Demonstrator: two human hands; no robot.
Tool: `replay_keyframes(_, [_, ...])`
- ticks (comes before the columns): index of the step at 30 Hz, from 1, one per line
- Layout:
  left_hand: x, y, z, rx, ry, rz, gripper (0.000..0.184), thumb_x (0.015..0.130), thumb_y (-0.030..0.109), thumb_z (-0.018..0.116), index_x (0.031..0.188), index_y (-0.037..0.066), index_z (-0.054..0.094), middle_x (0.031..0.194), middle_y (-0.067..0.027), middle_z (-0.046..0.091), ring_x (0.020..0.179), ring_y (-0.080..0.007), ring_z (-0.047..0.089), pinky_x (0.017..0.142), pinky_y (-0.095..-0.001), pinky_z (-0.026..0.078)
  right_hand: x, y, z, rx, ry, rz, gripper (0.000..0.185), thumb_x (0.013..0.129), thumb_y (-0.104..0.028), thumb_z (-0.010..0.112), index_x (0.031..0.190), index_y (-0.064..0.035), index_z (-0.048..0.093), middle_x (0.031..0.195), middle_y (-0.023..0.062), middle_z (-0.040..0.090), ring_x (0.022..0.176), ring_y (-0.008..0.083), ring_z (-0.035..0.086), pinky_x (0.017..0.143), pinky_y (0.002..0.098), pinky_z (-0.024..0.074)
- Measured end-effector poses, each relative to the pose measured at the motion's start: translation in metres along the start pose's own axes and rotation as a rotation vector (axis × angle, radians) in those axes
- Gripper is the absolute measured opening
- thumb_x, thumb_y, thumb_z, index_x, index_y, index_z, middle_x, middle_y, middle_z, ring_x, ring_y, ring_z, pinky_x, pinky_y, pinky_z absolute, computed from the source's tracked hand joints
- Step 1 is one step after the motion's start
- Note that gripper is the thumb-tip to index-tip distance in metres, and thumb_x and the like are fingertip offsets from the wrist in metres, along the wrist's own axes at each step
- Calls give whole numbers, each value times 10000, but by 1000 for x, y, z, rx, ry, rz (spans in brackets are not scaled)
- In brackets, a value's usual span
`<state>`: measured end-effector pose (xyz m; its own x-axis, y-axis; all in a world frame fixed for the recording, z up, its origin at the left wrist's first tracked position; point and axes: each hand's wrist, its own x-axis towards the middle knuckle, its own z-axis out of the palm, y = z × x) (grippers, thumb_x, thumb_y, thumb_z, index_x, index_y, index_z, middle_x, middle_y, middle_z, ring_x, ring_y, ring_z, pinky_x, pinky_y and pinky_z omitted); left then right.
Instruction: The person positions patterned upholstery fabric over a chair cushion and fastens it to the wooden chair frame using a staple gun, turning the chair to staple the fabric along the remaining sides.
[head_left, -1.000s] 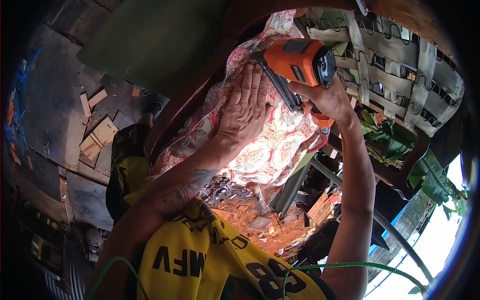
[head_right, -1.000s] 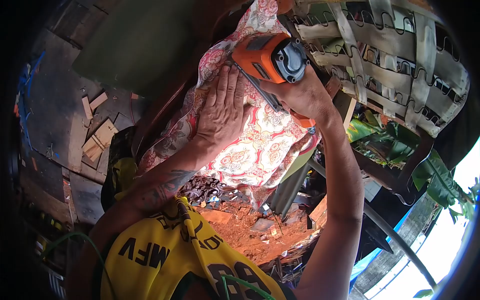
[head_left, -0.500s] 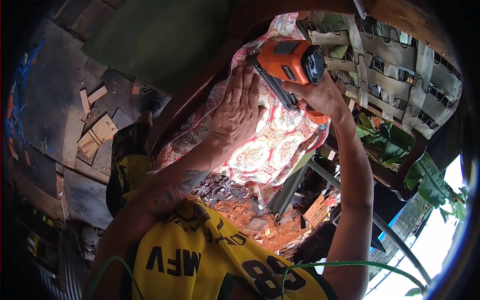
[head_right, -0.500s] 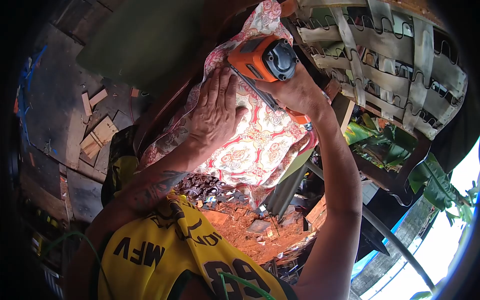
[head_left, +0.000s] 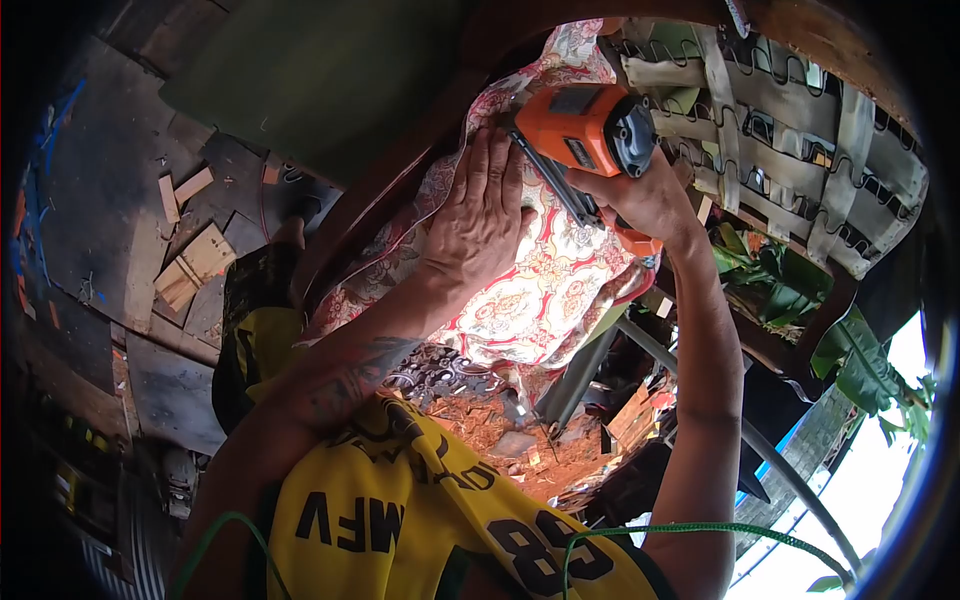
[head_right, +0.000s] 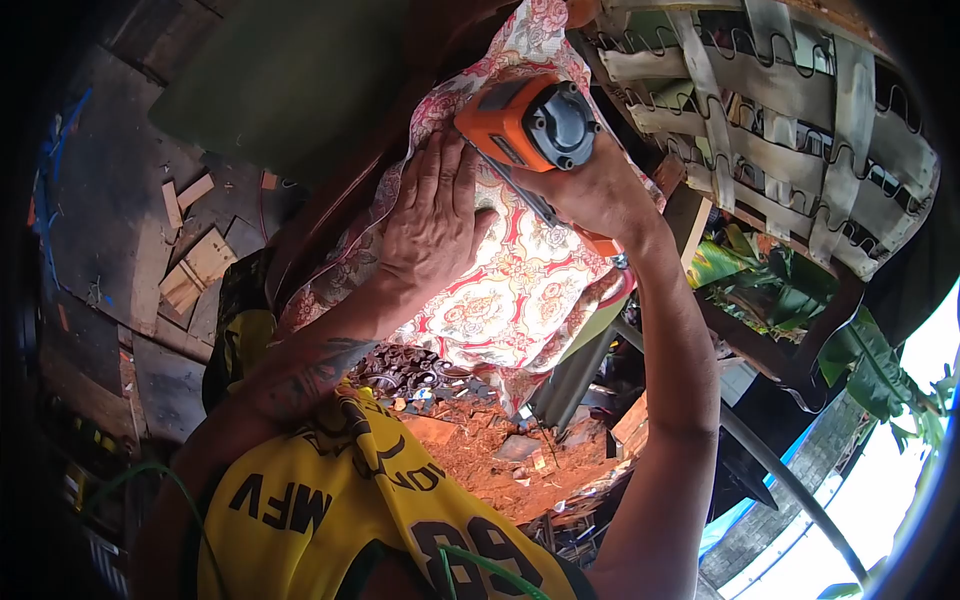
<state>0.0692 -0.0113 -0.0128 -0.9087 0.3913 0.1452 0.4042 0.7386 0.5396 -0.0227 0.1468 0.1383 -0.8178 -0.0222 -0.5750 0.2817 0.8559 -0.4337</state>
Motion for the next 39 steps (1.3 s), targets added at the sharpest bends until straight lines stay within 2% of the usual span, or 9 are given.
replay_keyframes(6, [0,0,-3,0,10,2,766,1066,449,512,1550,-135,405,1662,-337,345,1583,-467,293,1318,-522,240,3,1,-1,-7,-40,142,432,900,-170,843,1275,-36,675,822,41,737,563,89,658,504,276,540])
replay_keyframes(8, [1,-1,-2,6,11,4,761,1067,449,510,1545,-135,413,1658,-337,352,1580,-467,298,1316,-522,244,3,-7,-4,76,-51,124,464,872,-259,875,1236,-27,704,839,58,760,591,106,671,557,307,561])
replay_keyframes(11, [0,-1,-2,25,12,7,759,1067,449,509,1543,-136,416,1656,-338,356,1577,-466,305,1311,-521,253,-2,-12,-3,77,15,30,418,897,-238,850,1223,-21,704,787,55,739,579,105,665,537,306,549])
replay_keyframes(13, [0,-1,-1,34,39,13,794,1027,462,601,1528,-126,415,1638,-325,372,1551,-451,340,1295,-541,266,2,-14,-7,23,-62,95,390,902,-211,839,1213,-18,703,773,56,731,563,109,658,529,307,545])
replay_keyframes(19, [1,-2,0,-12,34,4,786,1040,449,580,1540,-130,399,1640,-326,371,1554,-452,337,1298,-540,262,0,-11,-9,1,-40,86,336,908,-169,824,1188,-29,702,759,47,728,550,100,647,532,305,543])
replay_keyframes(29, [1,-2,-1,-8,31,5,770,1048,454,565,1531,-126,412,1634,-328,377,1555,-448,337,1298,-543,257,3,-8,-11,80,-94,93,419,902,-216,859,1242,-41,689,782,46,740,588,98,666,561,305,559])
replay_keyframes(32, [1,-2,-2,-17,29,5,767,1045,449,571,1528,-126,414,1633,-330,376,1555,-449,337,1297,-544,258,4,-5,-7,-66,-54,93,419,914,-237,848,1263,-63,693,794,54,751,594,100,682,578,303,581])
replay_keyframes(34, [1,-2,-2,-15,15,6,768,1039,437,587,1529,-128,414,1633,-332,376,1555,-450,336,1298,-543,255,5,0,-6,-54,-24,-78,405,926,-254,834,1270,-83,705,792,57,755,590,100,685,587,311,595])
replay_keyframes(39, [0,-3,-1,-42,31,-1,777,1034,435,597,1536,-126,407,1642,-333,367,1560,-452,331,1299,-544,249,7,-11,-4,-74,-89,62,397,924,-264,837,1262,-93,718,795,55,757,581,106,682,592,316,599])
